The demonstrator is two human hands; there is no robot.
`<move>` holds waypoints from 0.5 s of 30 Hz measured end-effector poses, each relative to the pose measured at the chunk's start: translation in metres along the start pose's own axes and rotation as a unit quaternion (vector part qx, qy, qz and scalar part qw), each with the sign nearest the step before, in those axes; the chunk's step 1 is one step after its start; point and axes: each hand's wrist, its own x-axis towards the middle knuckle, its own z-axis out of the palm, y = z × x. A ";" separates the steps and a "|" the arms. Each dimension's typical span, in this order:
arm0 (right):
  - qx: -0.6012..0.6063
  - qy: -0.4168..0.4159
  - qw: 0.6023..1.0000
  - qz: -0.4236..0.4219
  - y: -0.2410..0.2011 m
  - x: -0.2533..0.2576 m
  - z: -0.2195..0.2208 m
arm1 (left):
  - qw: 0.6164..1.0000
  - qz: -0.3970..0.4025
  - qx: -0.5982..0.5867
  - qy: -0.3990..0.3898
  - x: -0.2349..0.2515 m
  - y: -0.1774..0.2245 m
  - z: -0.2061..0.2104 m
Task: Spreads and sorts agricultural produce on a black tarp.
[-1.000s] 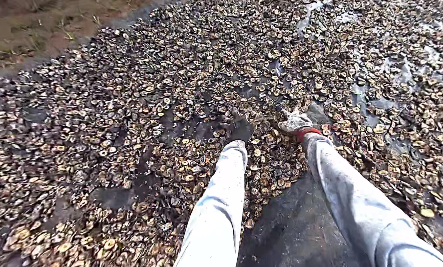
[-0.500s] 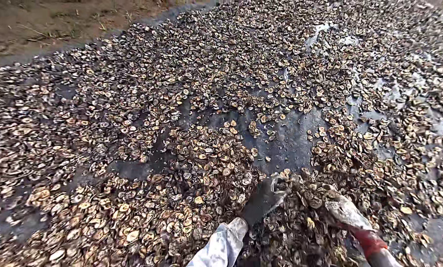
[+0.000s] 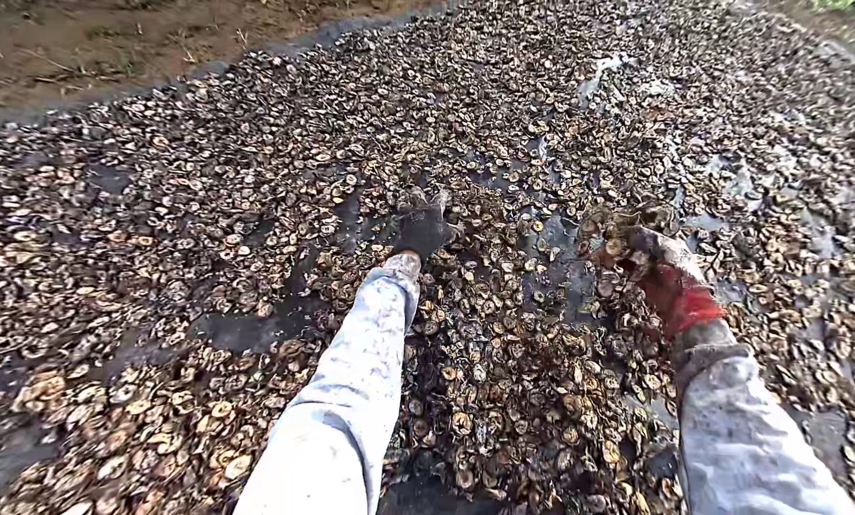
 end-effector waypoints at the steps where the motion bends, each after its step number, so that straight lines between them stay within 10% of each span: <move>1: -0.008 0.004 1.000 0.012 -0.002 0.007 -0.001 | 1.000 -0.003 -0.003 -0.011 0.009 0.001 0.004; 6: -0.033 -0.060 0.997 0.024 -0.014 0.017 0.025 | 0.999 0.047 0.004 0.022 0.073 0.022 0.039; 8: -0.110 -0.209 0.971 -0.025 -0.019 0.008 0.063 | 1.000 0.016 -0.002 0.023 0.097 0.038 0.059; 11: -0.317 -0.374 0.869 -0.069 -0.006 -0.061 0.107 | 0.999 0.038 0.013 0.002 0.107 0.051 0.113; 15: -0.321 -0.359 0.875 -0.054 0.039 -0.144 0.072 | 0.995 0.098 0.014 -0.027 0.106 0.020 0.121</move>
